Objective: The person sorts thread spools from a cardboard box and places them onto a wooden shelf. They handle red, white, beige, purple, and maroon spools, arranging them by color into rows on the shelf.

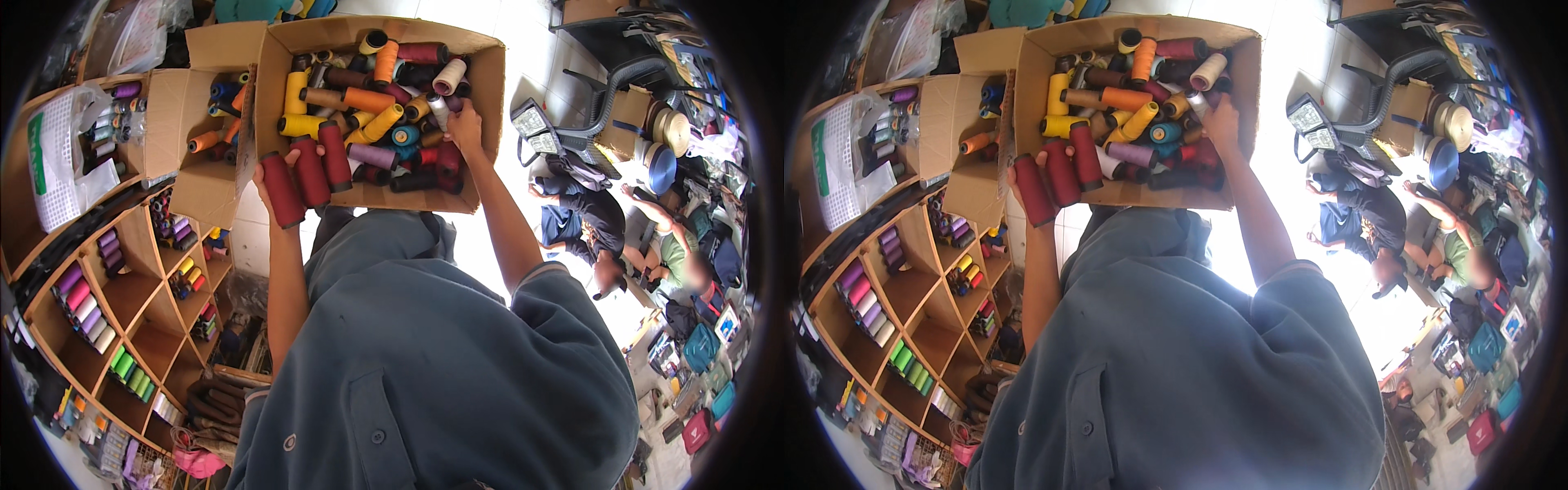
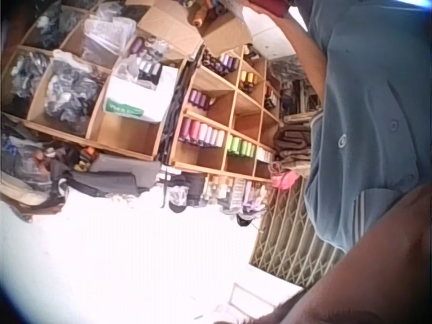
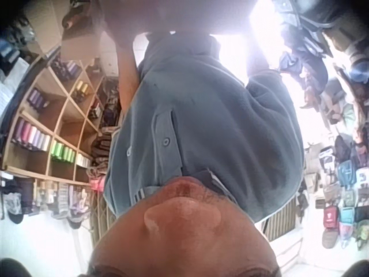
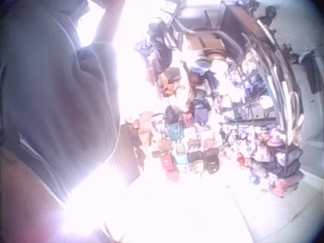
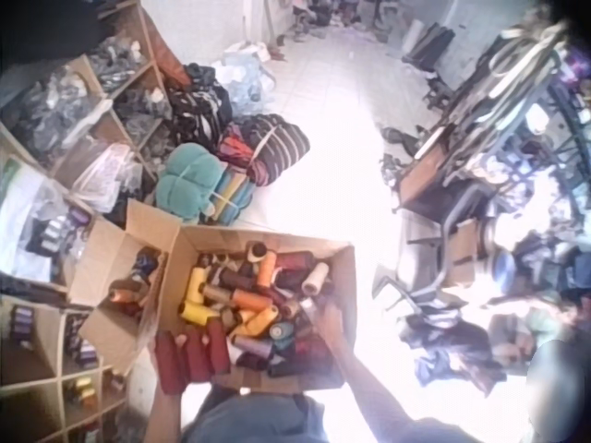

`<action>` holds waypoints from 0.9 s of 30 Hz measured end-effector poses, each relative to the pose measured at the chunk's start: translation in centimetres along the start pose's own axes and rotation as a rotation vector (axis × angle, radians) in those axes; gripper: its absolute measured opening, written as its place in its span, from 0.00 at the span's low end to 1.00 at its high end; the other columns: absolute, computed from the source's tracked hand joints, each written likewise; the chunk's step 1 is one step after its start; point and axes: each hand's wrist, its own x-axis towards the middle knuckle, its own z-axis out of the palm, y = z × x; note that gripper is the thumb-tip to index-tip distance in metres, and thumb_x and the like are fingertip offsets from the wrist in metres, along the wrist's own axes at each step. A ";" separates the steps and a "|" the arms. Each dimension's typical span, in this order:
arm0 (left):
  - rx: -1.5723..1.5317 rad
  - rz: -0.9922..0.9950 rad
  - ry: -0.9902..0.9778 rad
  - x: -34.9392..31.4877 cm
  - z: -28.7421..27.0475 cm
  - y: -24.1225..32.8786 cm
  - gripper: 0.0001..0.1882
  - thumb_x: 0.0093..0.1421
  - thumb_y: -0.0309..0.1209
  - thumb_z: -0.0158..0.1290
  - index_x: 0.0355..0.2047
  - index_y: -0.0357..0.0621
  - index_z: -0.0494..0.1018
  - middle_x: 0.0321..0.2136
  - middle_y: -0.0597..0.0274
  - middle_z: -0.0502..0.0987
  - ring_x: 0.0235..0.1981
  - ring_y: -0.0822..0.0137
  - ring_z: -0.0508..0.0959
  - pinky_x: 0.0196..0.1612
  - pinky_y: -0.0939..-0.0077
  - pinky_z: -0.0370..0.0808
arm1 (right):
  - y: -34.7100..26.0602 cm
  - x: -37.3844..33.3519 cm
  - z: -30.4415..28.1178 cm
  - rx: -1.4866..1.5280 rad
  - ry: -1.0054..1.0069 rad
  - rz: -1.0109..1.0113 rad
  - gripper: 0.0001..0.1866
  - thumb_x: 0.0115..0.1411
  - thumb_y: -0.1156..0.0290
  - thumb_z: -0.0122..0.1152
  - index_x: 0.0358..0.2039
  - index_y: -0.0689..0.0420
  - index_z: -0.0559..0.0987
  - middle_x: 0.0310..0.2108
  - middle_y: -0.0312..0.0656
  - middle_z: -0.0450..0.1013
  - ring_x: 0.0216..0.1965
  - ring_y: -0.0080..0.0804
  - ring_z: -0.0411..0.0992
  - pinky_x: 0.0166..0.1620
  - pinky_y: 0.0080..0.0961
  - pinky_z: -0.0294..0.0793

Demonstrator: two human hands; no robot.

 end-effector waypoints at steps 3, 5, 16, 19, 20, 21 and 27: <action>0.006 -0.002 -0.005 0.0 -0.5 -0.1 0.41 0.59 0.65 0.34 0.49 0.39 0.73 0.52 0.46 0.69 0.52 0.53 0.68 0.53 0.62 0.69 | -2.1 0.8 -0.4 0.102 -0.093 0.327 0.32 0.55 0.77 0.50 0.62 0.55 0.60 0.39 0.55 0.75 0.22 0.42 0.77 0.23 0.34 0.82; 0.015 0.008 -0.003 -0.1 -0.5 -0.2 0.41 0.59 0.65 0.34 0.49 0.38 0.73 0.52 0.46 0.69 0.52 0.53 0.68 0.54 0.62 0.68 | -2.2 1.4 -0.3 0.067 -0.158 0.356 0.38 0.54 0.76 0.51 0.66 0.50 0.53 0.41 0.56 0.74 0.22 0.42 0.77 0.23 0.36 0.82; -0.073 0.010 0.006 -1.2 -1.6 -0.1 0.41 0.58 0.65 0.36 0.49 0.38 0.73 0.53 0.46 0.69 0.53 0.52 0.69 0.55 0.60 0.67 | 0.2 -1.0 0.5 -0.223 0.086 -0.187 0.20 0.50 0.72 0.60 0.43 0.56 0.65 0.41 0.56 0.65 0.43 0.59 0.68 0.46 0.45 0.69; -0.055 0.008 0.043 -1.2 -2.0 0.2 0.41 0.58 0.65 0.36 0.49 0.38 0.73 0.53 0.46 0.69 0.53 0.52 0.68 0.56 0.60 0.67 | 1.3 -1.3 0.1 -0.132 0.172 -0.393 0.18 0.49 0.73 0.62 0.40 0.58 0.67 0.40 0.55 0.65 0.42 0.57 0.68 0.47 0.44 0.68; -0.049 0.003 0.055 -1.1 -1.8 0.2 0.41 0.58 0.65 0.36 0.49 0.39 0.73 0.53 0.45 0.69 0.53 0.52 0.68 0.56 0.60 0.67 | 0.9 -1.6 -0.3 -0.106 0.213 -0.480 0.17 0.49 0.73 0.62 0.39 0.59 0.68 0.39 0.54 0.66 0.41 0.56 0.69 0.46 0.44 0.68; -0.045 0.012 0.038 -1.1 -1.6 0.2 0.41 0.58 0.65 0.36 0.49 0.39 0.73 0.53 0.45 0.69 0.53 0.52 0.68 0.56 0.61 0.67 | 0.5 -2.0 -0.6 -0.074 0.193 -0.441 0.17 0.49 0.74 0.63 0.38 0.59 0.68 0.38 0.54 0.67 0.41 0.55 0.69 0.47 0.42 0.68; -0.050 0.048 -0.037 -1.1 -0.8 0.4 0.41 0.58 0.65 0.37 0.49 0.39 0.73 0.53 0.44 0.69 0.53 0.52 0.68 0.55 0.61 0.68 | -3.1 -3.6 -3.3 0.152 0.279 -0.422 0.18 0.49 0.73 0.63 0.39 0.61 0.69 0.40 0.49 0.69 0.42 0.47 0.70 0.47 0.40 0.68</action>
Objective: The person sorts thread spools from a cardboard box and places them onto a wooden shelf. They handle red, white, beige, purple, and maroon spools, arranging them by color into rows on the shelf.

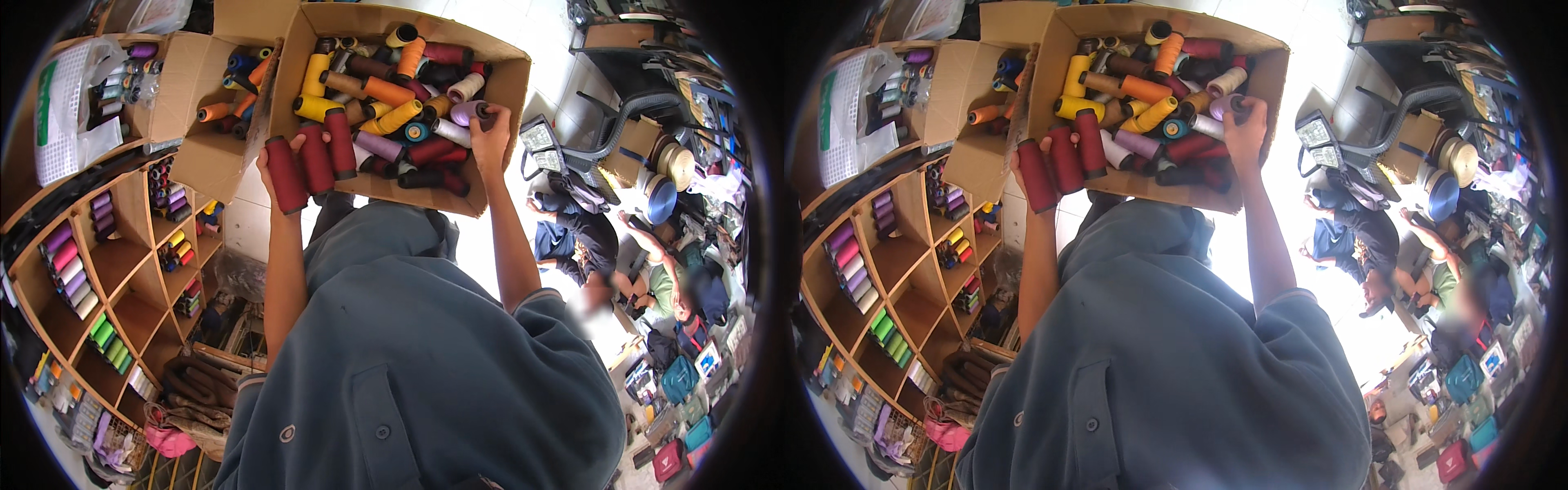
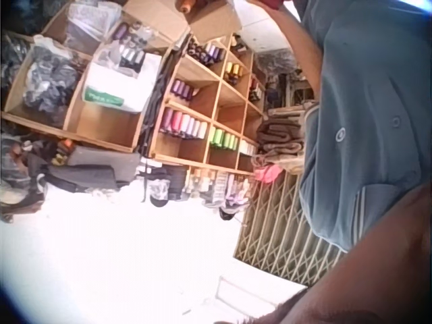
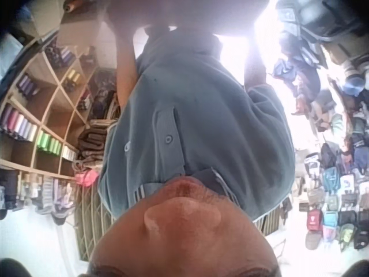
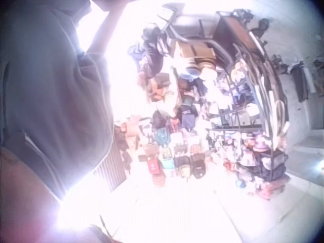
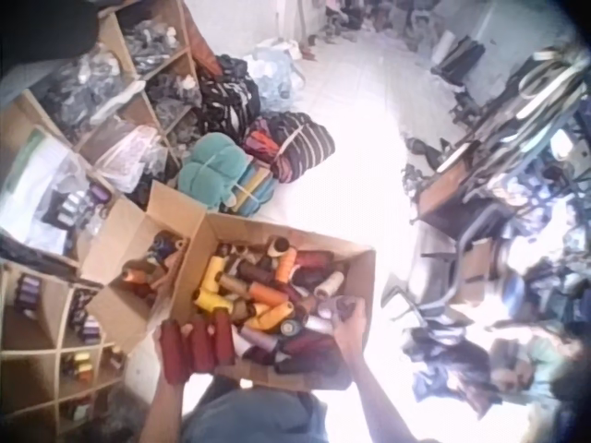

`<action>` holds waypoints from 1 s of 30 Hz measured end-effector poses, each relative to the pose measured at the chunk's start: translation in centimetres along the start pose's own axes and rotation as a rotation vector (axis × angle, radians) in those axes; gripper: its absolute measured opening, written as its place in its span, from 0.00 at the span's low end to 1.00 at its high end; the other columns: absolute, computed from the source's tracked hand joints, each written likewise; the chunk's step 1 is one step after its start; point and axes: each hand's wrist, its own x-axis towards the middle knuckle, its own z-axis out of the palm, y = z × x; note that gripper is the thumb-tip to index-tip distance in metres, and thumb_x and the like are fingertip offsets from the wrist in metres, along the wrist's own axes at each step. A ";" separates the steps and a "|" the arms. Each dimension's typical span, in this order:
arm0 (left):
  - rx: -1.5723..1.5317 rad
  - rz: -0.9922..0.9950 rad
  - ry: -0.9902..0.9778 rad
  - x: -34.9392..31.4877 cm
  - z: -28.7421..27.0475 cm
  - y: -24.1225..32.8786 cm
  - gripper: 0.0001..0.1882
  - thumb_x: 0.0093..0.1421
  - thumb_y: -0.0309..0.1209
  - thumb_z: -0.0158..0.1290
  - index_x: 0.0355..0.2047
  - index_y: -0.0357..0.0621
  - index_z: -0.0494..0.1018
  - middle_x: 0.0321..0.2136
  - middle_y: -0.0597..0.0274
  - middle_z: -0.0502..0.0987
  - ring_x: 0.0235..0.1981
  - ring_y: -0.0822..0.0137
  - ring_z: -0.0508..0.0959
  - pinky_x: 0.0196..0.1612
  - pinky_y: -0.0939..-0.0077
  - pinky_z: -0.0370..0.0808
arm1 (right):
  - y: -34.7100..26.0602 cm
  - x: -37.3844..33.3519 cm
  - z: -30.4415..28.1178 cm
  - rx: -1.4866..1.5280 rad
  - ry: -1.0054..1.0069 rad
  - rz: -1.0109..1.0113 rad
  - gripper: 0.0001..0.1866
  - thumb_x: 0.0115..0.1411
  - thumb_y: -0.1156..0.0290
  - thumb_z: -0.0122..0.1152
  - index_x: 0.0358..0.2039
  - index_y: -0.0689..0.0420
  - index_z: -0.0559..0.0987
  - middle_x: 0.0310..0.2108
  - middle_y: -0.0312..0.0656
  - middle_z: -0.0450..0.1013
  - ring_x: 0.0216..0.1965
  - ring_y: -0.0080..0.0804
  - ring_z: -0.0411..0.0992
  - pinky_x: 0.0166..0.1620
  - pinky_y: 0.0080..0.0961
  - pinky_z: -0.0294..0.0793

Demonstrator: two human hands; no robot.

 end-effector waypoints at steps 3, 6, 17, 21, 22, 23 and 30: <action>0.026 0.016 0.067 -0.3 -0.2 -0.1 0.41 0.57 0.65 0.37 0.49 0.38 0.73 0.52 0.44 0.69 0.52 0.52 0.70 0.54 0.61 0.70 | -1.1 0.4 -0.3 0.166 0.087 0.118 0.18 0.53 0.69 0.63 0.42 0.60 0.69 0.41 0.47 0.71 0.41 0.43 0.72 0.47 0.36 0.68; 0.034 0.026 0.145 -0.6 -0.3 0.0 0.42 0.57 0.66 0.37 0.49 0.37 0.73 0.51 0.44 0.70 0.51 0.52 0.71 0.52 0.60 0.72 | -1.9 1.7 -0.1 0.677 0.038 0.450 0.20 0.55 0.65 0.62 0.44 0.59 0.68 0.41 0.45 0.70 0.44 0.43 0.70 0.50 0.36 0.67; -0.114 0.046 0.046 -1.9 -0.4 0.4 0.41 0.57 0.64 0.38 0.49 0.37 0.73 0.51 0.39 0.70 0.52 0.50 0.70 0.54 0.61 0.70 | -7.1 0.4 6.6 0.348 -0.825 0.411 0.21 0.59 0.51 0.54 0.35 0.58 0.74 0.25 0.48 0.74 0.32 0.43 0.77 0.37 0.39 0.77; -0.103 0.099 0.019 -2.8 -0.5 1.0 0.41 0.57 0.64 0.37 0.50 0.38 0.73 0.51 0.38 0.69 0.53 0.48 0.69 0.55 0.60 0.69 | -10.6 -2.0 9.3 -0.494 -1.069 -0.243 0.24 0.55 0.51 0.57 0.44 0.58 0.74 0.33 0.55 0.76 0.38 0.48 0.76 0.41 0.40 0.75; -0.102 0.109 -0.012 -3.0 -0.5 1.1 0.41 0.57 0.65 0.37 0.50 0.39 0.73 0.51 0.38 0.69 0.53 0.48 0.69 0.55 0.59 0.69 | -10.6 -2.3 10.0 -0.538 -1.076 -0.285 0.24 0.54 0.52 0.58 0.44 0.58 0.74 0.34 0.55 0.76 0.38 0.50 0.76 0.42 0.42 0.75; -0.100 0.124 -0.040 -3.4 -0.3 1.3 0.41 0.57 0.65 0.36 0.50 0.39 0.73 0.51 0.37 0.69 0.53 0.47 0.69 0.56 0.59 0.68 | -10.1 -3.1 11.1 -0.581 -1.084 -0.331 0.24 0.53 0.53 0.59 0.45 0.57 0.73 0.35 0.56 0.76 0.39 0.51 0.76 0.42 0.43 0.74; 0.046 0.271 -0.065 -7.7 -0.6 3.4 0.41 0.58 0.63 0.33 0.49 0.38 0.73 0.50 0.38 0.69 0.53 0.43 0.69 0.57 0.56 0.67 | -11.0 -5.5 13.4 -0.759 -1.127 -0.311 0.34 0.49 0.63 0.58 0.57 0.55 0.62 0.38 0.56 0.76 0.42 0.53 0.75 0.45 0.47 0.74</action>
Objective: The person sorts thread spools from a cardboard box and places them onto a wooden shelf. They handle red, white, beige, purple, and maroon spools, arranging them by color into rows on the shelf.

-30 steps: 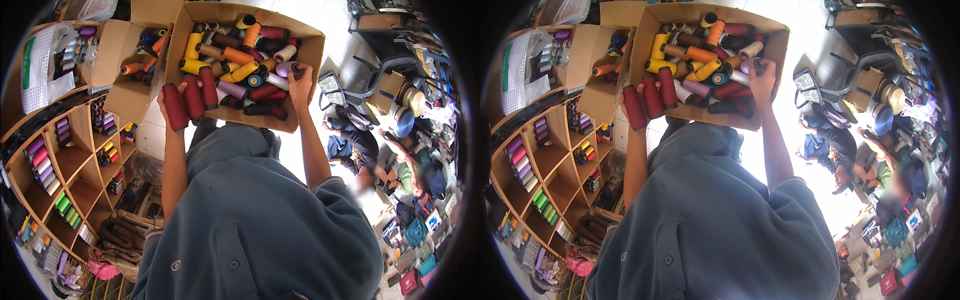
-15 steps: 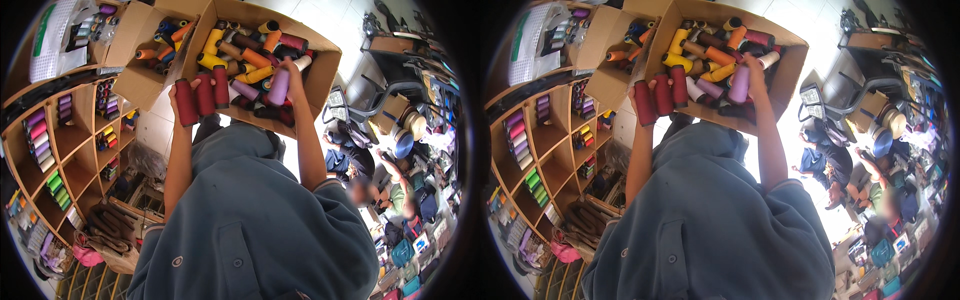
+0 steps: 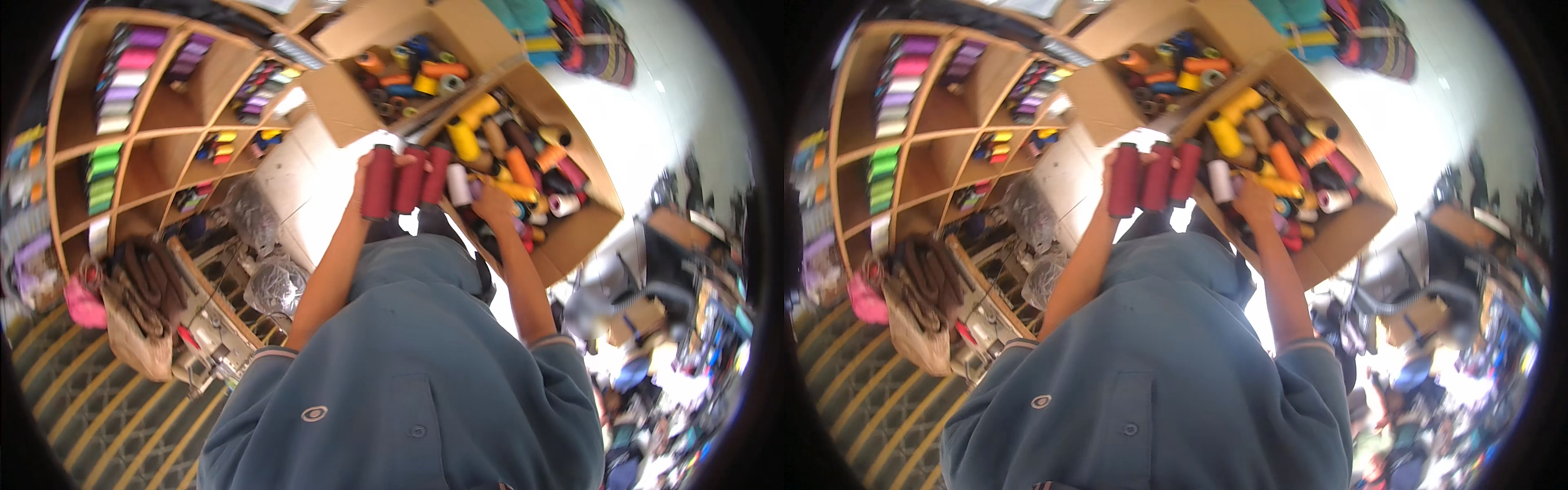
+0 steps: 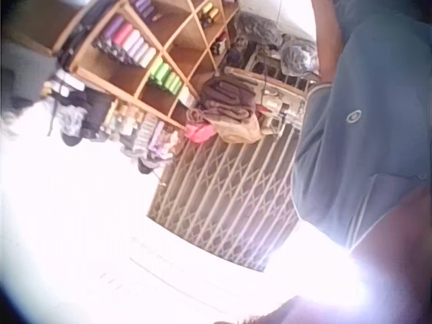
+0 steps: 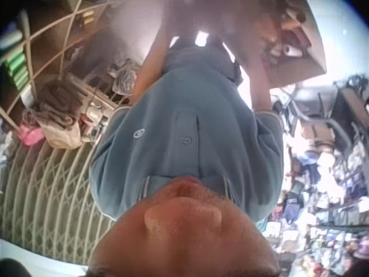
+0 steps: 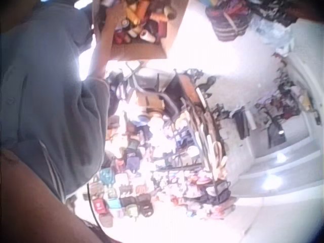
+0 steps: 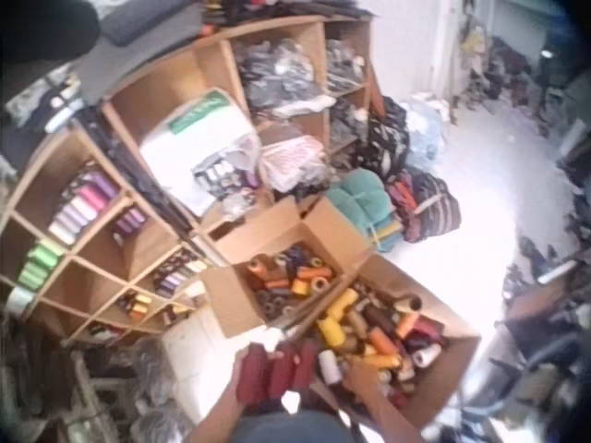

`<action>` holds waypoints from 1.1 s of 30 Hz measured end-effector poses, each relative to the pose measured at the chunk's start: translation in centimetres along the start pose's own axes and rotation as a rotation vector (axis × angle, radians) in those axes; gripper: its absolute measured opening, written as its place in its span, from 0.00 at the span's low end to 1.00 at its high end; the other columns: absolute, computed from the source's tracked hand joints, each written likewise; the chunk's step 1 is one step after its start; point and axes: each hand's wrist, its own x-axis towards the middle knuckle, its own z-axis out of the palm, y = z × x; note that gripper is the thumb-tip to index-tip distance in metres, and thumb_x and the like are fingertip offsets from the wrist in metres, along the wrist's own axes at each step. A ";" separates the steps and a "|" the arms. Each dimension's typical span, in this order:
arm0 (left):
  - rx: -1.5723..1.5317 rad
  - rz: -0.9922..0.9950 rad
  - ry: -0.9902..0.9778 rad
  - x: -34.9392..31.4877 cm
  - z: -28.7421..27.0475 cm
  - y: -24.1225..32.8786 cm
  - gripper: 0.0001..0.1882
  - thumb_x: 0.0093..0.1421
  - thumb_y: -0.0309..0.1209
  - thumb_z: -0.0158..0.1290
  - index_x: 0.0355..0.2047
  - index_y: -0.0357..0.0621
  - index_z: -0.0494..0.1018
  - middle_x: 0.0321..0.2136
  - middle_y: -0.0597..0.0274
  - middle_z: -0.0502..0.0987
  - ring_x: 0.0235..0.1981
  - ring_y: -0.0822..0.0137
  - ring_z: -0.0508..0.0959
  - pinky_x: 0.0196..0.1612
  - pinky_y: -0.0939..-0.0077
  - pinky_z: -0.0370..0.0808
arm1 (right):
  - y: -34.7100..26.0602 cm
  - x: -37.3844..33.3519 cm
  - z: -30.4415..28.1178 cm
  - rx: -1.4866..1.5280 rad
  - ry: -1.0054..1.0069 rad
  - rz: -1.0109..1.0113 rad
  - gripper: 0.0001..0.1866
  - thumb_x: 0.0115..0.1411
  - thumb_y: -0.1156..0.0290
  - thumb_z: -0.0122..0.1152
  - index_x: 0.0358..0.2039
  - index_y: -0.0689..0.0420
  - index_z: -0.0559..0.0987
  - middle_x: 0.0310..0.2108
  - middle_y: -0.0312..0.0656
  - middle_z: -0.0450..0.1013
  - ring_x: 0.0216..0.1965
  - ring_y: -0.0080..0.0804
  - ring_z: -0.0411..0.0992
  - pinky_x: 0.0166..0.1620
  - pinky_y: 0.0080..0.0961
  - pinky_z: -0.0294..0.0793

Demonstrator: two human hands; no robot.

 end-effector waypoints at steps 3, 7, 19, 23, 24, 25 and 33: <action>-0.012 -0.006 0.114 -2.1 0.4 1.8 0.41 0.58 0.64 0.32 0.49 0.38 0.73 0.52 0.37 0.67 0.53 0.43 0.67 0.57 0.56 0.67 | 1.0 0.8 0.7 -0.049 -0.012 0.053 0.34 0.49 0.60 0.57 0.57 0.56 0.64 0.40 0.58 0.75 0.42 0.55 0.75 0.46 0.46 0.73; -0.109 0.041 0.116 -5.4 -1.4 4.0 0.41 0.59 0.63 0.32 0.49 0.38 0.73 0.52 0.38 0.67 0.55 0.44 0.66 0.58 0.57 0.66 | 6.8 2.9 3.5 0.238 0.177 -0.009 0.30 0.50 0.58 0.59 0.54 0.56 0.69 0.34 0.53 0.76 0.35 0.48 0.77 0.39 0.39 0.77; -0.116 0.282 0.045 -14.4 -7.9 10.9 0.40 0.59 0.64 0.31 0.50 0.44 0.73 0.53 0.38 0.66 0.55 0.45 0.67 0.48 0.56 0.75 | -12.0 -4.4 -8.9 1.667 -0.191 -0.172 0.26 0.59 0.63 0.53 0.58 0.51 0.64 0.44 0.42 0.72 0.38 0.31 0.74 0.26 0.26 0.76; -0.138 0.383 0.054 -16.9 -9.3 12.6 0.40 0.60 0.64 0.31 0.51 0.44 0.73 0.55 0.37 0.63 0.53 0.46 0.68 0.45 0.57 0.77 | -20.3 -3.1 -7.5 1.699 -0.417 -0.292 0.25 0.59 0.61 0.52 0.56 0.53 0.63 0.47 0.50 0.71 0.37 0.35 0.74 0.26 0.27 0.76; -0.166 0.393 0.038 -17.4 -9.3 13.0 0.40 0.60 0.64 0.31 0.51 0.44 0.73 0.55 0.38 0.64 0.53 0.47 0.68 0.45 0.58 0.77 | -22.5 -2.9 -7.3 1.668 -0.505 -0.367 0.25 0.59 0.60 0.52 0.56 0.53 0.62 0.47 0.53 0.70 0.37 0.36 0.74 0.26 0.27 0.76; -0.192 0.403 0.023 -17.9 -9.2 13.5 0.40 0.60 0.64 0.30 0.51 0.43 0.73 0.55 0.38 0.64 0.52 0.47 0.68 0.44 0.58 0.77 | -24.2 -2.6 -6.7 1.660 -0.536 -0.372 0.25 0.59 0.60 0.52 0.56 0.53 0.62 0.48 0.54 0.70 0.37 0.36 0.74 0.26 0.27 0.76; -0.129 0.601 0.187 -24.1 -12.6 14.6 0.41 0.60 0.66 0.30 0.47 0.44 0.75 0.51 0.38 0.68 0.46 0.48 0.72 0.47 0.60 0.73 | -34.7 -1.7 -2.6 1.526 -0.622 -0.392 0.24 0.60 0.64 0.50 0.57 0.53 0.60 0.45 0.56 0.71 0.25 0.35 0.74 0.25 0.27 0.76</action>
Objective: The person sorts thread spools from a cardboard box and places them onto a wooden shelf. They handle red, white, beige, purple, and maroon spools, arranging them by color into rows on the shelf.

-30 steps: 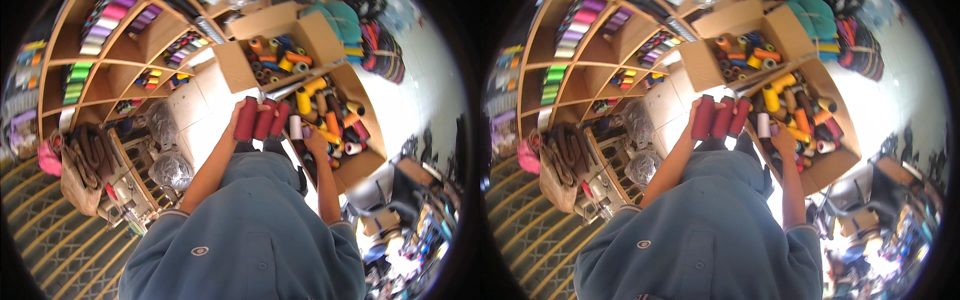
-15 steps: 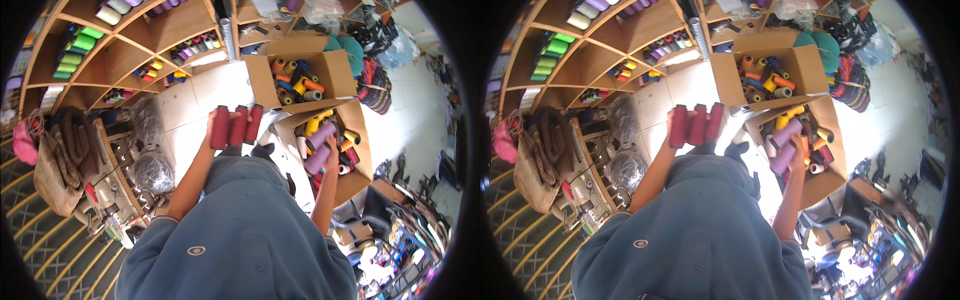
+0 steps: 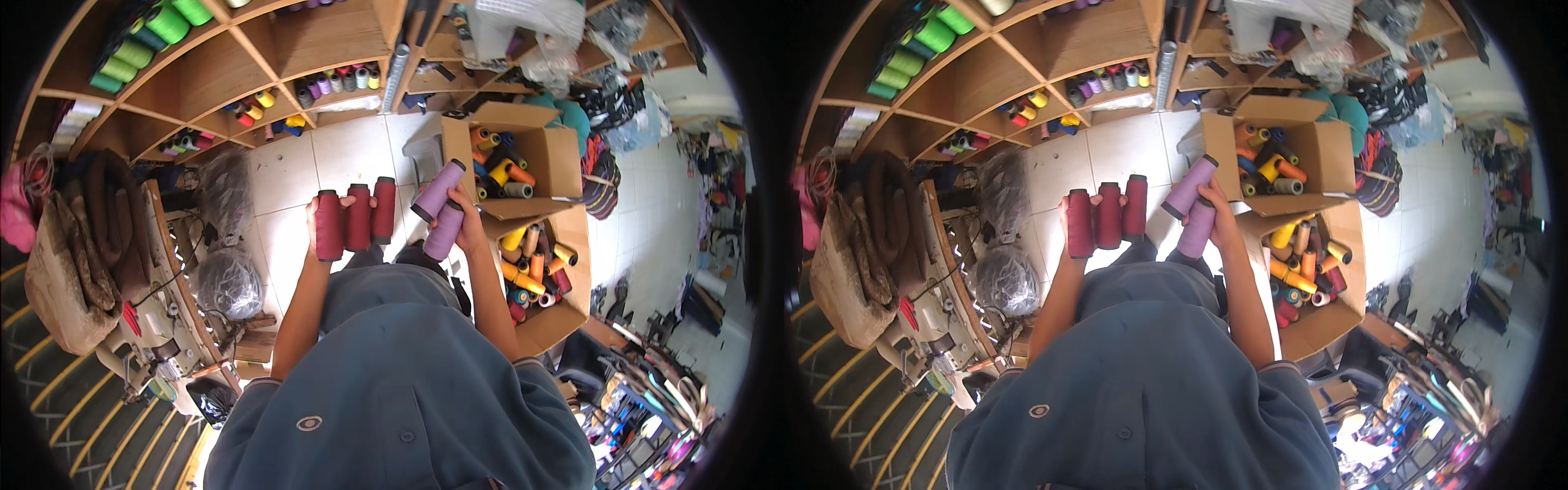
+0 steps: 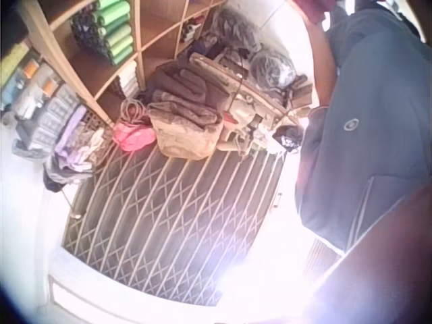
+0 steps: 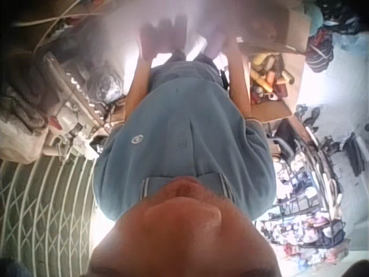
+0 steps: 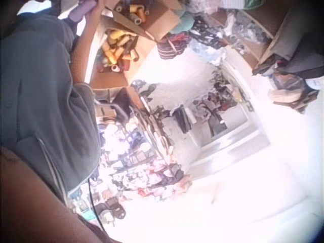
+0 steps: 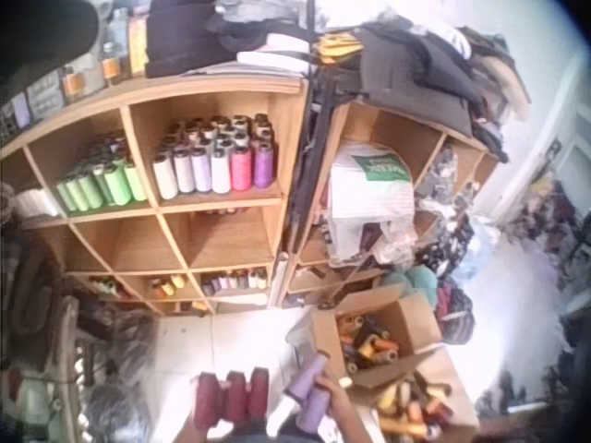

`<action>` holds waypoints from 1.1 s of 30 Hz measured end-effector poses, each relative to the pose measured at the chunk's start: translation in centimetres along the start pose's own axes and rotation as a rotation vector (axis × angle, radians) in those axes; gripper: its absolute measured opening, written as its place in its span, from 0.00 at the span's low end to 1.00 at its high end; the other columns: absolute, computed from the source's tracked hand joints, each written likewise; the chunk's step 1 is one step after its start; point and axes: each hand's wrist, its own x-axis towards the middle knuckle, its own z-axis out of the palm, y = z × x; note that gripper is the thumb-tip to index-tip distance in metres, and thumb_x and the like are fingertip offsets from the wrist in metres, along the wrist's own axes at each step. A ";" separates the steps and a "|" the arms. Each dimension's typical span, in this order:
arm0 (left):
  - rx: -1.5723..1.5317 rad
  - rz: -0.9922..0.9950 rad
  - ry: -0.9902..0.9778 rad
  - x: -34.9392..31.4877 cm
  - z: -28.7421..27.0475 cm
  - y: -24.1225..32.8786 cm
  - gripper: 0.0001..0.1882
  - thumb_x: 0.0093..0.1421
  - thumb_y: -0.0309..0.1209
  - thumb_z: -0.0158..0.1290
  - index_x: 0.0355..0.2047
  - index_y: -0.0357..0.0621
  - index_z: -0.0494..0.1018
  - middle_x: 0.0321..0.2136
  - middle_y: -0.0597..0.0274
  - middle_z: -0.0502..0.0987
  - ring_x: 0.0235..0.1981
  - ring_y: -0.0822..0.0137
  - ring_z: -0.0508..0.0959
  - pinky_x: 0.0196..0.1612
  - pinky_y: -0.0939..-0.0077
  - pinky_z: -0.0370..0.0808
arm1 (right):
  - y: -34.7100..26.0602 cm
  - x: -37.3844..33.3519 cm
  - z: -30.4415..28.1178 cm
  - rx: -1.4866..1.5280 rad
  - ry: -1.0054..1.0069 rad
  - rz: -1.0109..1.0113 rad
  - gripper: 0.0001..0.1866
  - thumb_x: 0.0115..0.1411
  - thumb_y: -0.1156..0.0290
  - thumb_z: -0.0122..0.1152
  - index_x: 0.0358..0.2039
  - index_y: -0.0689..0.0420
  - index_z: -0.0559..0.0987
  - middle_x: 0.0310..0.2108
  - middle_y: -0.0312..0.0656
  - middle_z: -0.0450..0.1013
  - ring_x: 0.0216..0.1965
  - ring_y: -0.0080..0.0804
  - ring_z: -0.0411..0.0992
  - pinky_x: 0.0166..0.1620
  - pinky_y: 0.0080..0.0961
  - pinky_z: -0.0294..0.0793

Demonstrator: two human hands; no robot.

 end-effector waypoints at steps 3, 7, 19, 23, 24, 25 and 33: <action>-0.025 0.100 0.050 -1.1 -1.1 0.9 0.40 0.60 0.66 0.30 0.46 0.46 0.76 0.49 0.38 0.70 0.48 0.48 0.71 0.52 0.59 0.69 | 0.7 1.9 1.4 0.025 -0.069 0.036 0.24 0.61 0.63 0.50 0.56 0.53 0.60 0.45 0.55 0.71 0.24 0.34 0.74 0.25 0.27 0.76; -0.063 0.188 0.044 -0.7 -1.1 2.0 0.38 0.58 0.68 0.34 0.45 0.51 0.77 0.50 0.41 0.67 0.47 0.50 0.71 0.51 0.60 0.70 | 1.4 4.2 3.7 -0.017 -0.082 0.109 0.24 0.61 0.62 0.49 0.56 0.53 0.60 0.45 0.56 0.71 0.23 0.34 0.73 0.25 0.27 0.76; -0.020 0.214 0.146 4.7 -1.9 7.4 0.37 0.57 0.68 0.36 0.45 0.52 0.75 0.48 0.45 0.68 0.49 0.50 0.70 0.53 0.59 0.69 | 0.6 13.9 6.7 0.126 -0.099 0.226 0.27 0.63 0.50 0.47 0.57 0.51 0.62 0.46 0.53 0.72 0.21 0.33 0.72 0.28 0.30 0.76; -0.005 0.159 0.301 9.3 -1.9 10.9 0.38 0.58 0.67 0.37 0.47 0.46 0.74 0.49 0.43 0.69 0.51 0.49 0.70 0.56 0.59 0.67 | -0.7 18.8 6.3 0.044 -0.050 0.072 0.23 0.62 0.54 0.53 0.52 0.52 0.64 0.34 0.45 0.73 0.20 0.32 0.71 0.25 0.29 0.75; 0.008 0.156 0.320 10.8 -2.0 11.8 0.39 0.58 0.66 0.37 0.48 0.44 0.73 0.49 0.42 0.69 0.51 0.49 0.70 0.57 0.59 0.67 | -1.2 20.1 6.3 0.038 -0.045 0.057 0.22 0.61 0.56 0.54 0.51 0.52 0.65 0.33 0.44 0.72 0.20 0.32 0.71 0.24 0.29 0.75; 0.021 0.153 0.339 12.6 -2.3 12.8 0.39 0.58 0.66 0.38 0.49 0.42 0.72 0.49 0.41 0.70 0.52 0.49 0.70 0.57 0.59 0.66 | -1.8 21.6 6.4 0.032 -0.040 0.041 0.21 0.61 0.59 0.55 0.51 0.53 0.65 0.31 0.43 0.71 0.19 0.32 0.71 0.24 0.28 0.75; 0.229 0.018 0.414 26.5 -5.1 17.4 0.40 0.58 0.64 0.40 0.52 0.39 0.68 0.52 0.40 0.70 0.54 0.49 0.70 0.60 0.58 0.65 | -5.7 34.5 8.0 -0.299 0.095 -0.201 0.24 0.57 0.66 0.59 0.52 0.56 0.65 0.39 0.46 0.71 0.33 0.30 0.73 0.24 0.26 0.76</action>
